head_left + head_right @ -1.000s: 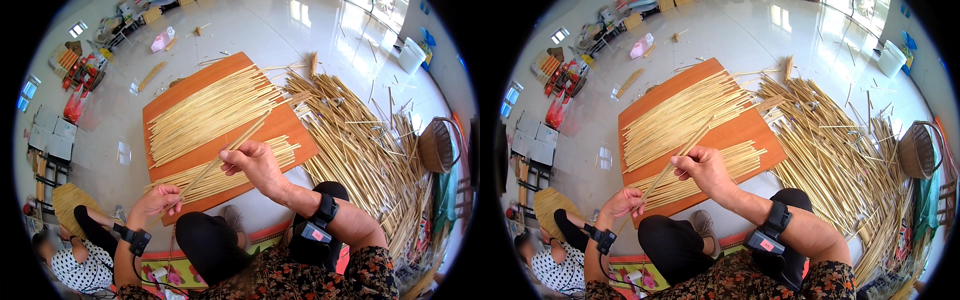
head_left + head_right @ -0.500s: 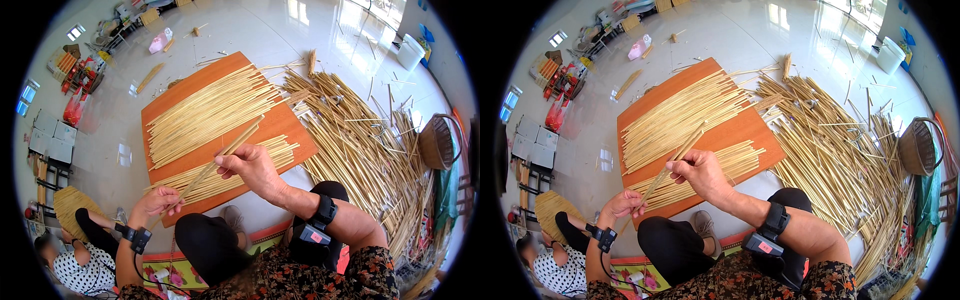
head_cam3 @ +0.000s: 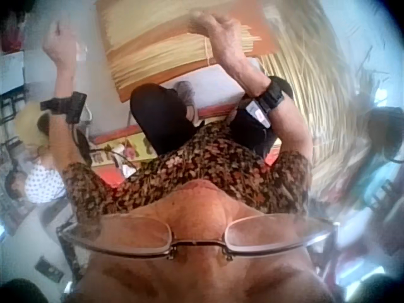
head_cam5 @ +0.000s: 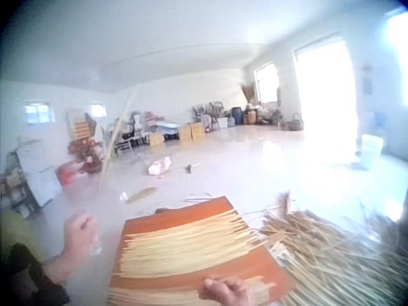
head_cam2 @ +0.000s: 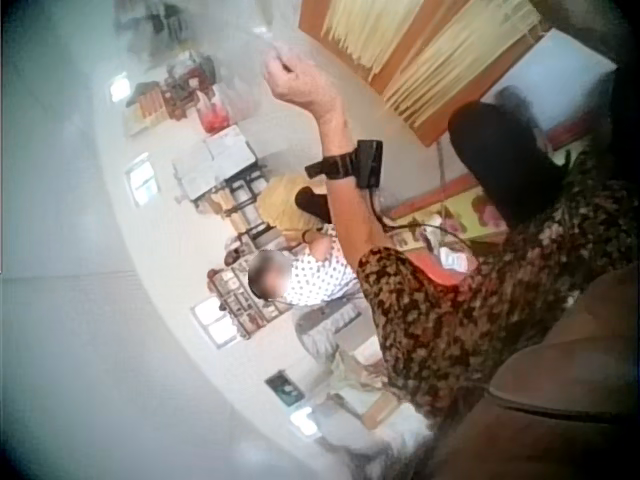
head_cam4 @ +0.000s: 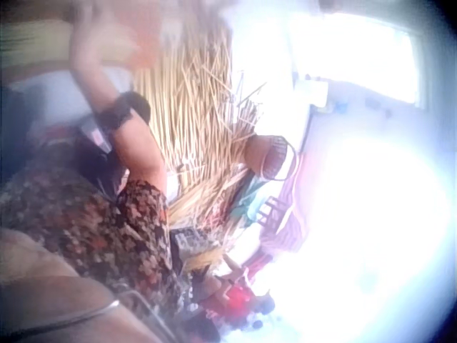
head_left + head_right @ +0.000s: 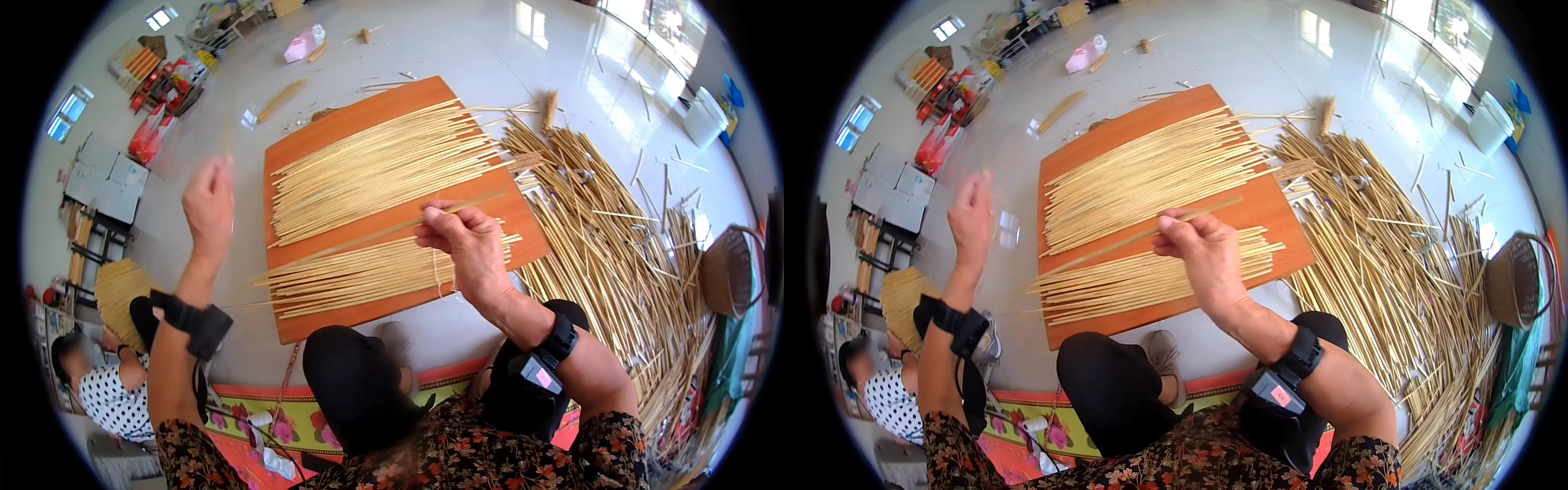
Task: The person weaves bamboo strips by hand over a wooden board, tying them together with thin white thread.
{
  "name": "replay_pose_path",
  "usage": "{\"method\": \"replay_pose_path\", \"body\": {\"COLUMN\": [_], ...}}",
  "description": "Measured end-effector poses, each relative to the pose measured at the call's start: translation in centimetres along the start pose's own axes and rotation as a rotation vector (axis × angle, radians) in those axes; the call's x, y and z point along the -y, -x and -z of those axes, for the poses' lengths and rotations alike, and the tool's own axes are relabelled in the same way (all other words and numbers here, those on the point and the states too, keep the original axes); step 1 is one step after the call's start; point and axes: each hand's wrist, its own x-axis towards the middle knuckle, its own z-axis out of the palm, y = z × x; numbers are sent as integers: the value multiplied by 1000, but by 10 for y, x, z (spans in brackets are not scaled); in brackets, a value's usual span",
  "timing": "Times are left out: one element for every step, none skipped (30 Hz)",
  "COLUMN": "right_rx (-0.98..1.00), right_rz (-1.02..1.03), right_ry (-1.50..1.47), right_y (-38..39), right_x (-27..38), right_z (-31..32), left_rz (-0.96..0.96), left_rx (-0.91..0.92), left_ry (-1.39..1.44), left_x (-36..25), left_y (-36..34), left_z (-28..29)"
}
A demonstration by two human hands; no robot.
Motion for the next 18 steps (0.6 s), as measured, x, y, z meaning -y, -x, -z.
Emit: {"method": "replay_pose_path", "body": {"right_rx": [-15, -30, -44, -22, -7, -8, -11, -7, -8, -9, -16, -10, -20, -21, -20, -5, -5, -4], "right_rz": [5, 14, 23, 4, 1, 3, 6, -4, -4, -3, -1, 11, -1, -17, -29, -17, -12, -8], "right_ry": [-11, -23, -39, -54, -73, -82, -91, -105, -125, -145, -161, -164, -162, -164, -168, -165, -165, -164], "right_y": [-2, -3, -4, -4, -4, -4, -5, -6, -6, -6, -5, -4, -4, -4, -5, -5, -4, -4], "right_x": [-1, -1, -1, -2, -3, -4, -5, -6, -6, -5, -5, -5, -4, -4, -3, -3, -2, -2], "right_z": [3, 5, 6, 7, 5, 5, 5, 6, 5, 4, 5, 6, 8, 8, 8, 9, 9, 8], "left_rz": [163, 163, 159, 151, 214, 280, 347, 413, 484, 555, 585, 614, 644, 661, 678, 695, 714, 724], "left_rx": [-5, -2, 0, 5, 25, 55, 89, 97, 108, 120, 95, 74, 53, 49, 41, 31, 20, 30], "left_ry": [109, 313, 513, 715, 811, 924, 1037, 1079, 1116, 1153, 1176, 1199, 1220, 1244, 1251, 1258, 1262, 1284], "left_x": [-13, -23, -33, -40, -45, -48, -50, -50, -49, -48, -42, -32, -21, -10, -3, 4, 11, 17], "left_y": [-14, -20, -24, -27, -23, -12, -2, 8, 20, 31, 40, 46, 51, 56, 57, 59, 61, 61], "left_z": [4, 4, 4, 3, 3, -4, -10, -12, -17, -21, -27, -31, -35, -34, -34, -34, -34, -34]}}
